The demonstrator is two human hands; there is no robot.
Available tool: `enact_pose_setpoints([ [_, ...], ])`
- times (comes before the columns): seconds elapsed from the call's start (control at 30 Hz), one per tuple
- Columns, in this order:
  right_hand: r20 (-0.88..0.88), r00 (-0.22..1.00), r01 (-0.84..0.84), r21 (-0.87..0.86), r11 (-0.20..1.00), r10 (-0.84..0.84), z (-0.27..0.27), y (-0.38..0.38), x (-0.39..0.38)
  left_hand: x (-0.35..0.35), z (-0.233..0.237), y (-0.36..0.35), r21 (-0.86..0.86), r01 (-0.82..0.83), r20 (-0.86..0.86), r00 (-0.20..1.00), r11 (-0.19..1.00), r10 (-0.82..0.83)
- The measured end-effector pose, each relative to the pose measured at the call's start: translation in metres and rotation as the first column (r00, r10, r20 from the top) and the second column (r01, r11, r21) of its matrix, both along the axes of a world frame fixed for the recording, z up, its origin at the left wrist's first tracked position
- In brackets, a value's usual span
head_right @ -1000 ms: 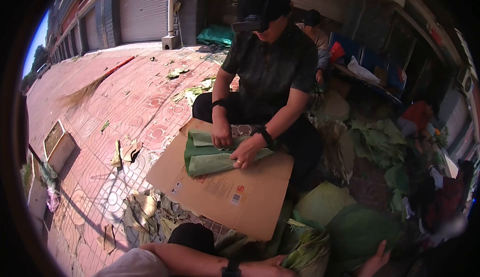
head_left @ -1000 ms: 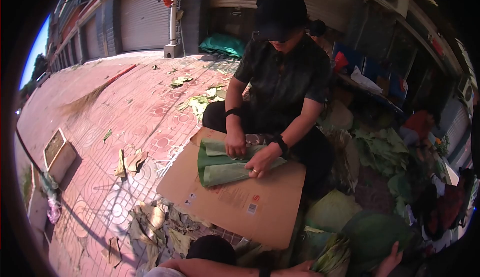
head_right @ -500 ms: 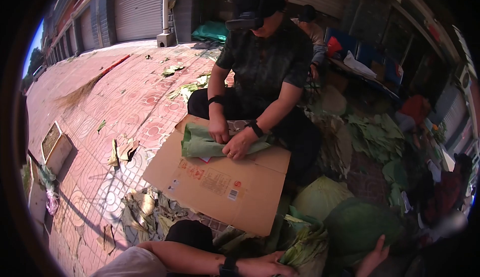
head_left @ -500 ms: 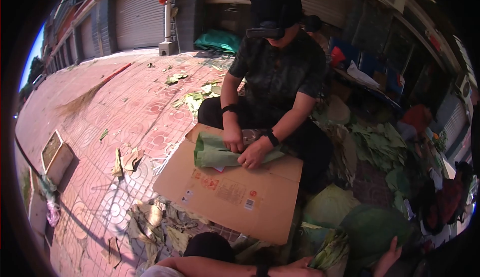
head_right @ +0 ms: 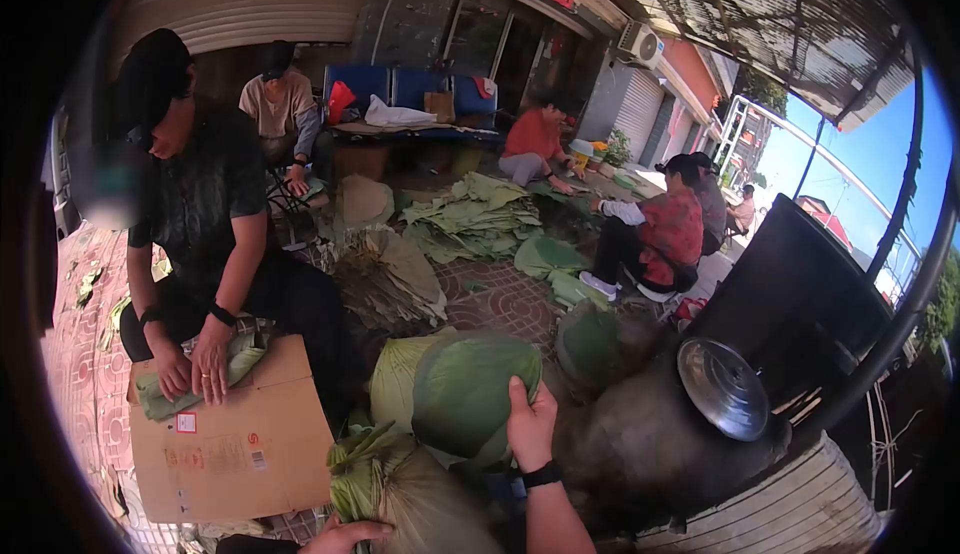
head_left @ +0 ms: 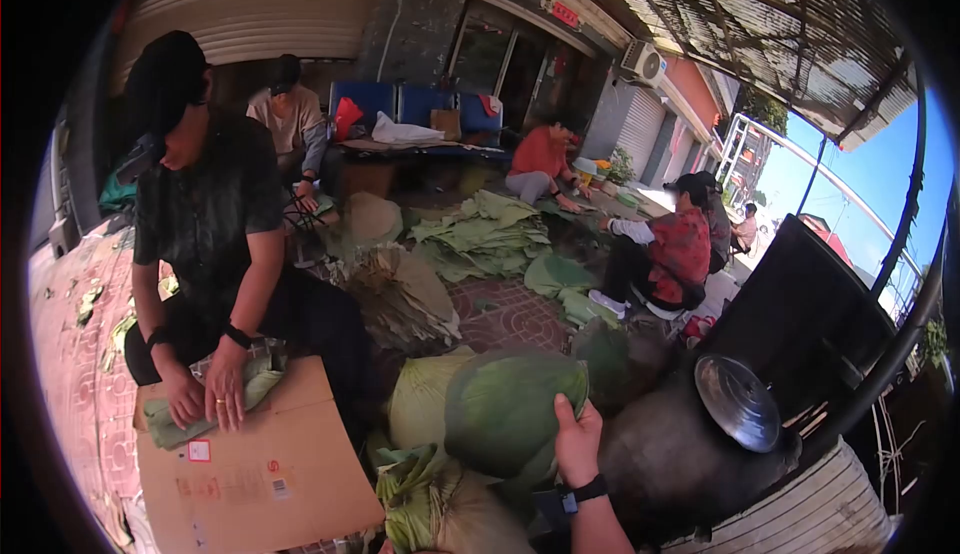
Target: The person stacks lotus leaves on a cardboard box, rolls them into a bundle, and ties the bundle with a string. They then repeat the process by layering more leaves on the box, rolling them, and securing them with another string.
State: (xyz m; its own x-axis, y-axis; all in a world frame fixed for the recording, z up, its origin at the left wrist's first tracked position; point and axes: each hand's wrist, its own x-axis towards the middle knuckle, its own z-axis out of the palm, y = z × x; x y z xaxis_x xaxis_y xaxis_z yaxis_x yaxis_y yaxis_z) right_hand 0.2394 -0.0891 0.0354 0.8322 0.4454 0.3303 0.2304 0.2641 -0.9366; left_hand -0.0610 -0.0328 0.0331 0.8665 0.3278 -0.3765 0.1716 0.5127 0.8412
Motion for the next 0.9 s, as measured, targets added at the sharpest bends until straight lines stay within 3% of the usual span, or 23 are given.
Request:
enact_pose_setpoints([
  [0.13,0.031,0.999,0.02,-0.007,1.0,-0.02,-0.007,-0.002,0.009,-0.003,-0.013,0.001,0.401,0.032,0.126,0.988,0.916,-0.09],
  [0.9,0.024,0.999,0.034,-0.011,0.999,-0.034,-0.004,0.001,0.006,-0.002,-0.004,0.002,0.353,0.088,0.015,0.995,0.932,-0.1],
])
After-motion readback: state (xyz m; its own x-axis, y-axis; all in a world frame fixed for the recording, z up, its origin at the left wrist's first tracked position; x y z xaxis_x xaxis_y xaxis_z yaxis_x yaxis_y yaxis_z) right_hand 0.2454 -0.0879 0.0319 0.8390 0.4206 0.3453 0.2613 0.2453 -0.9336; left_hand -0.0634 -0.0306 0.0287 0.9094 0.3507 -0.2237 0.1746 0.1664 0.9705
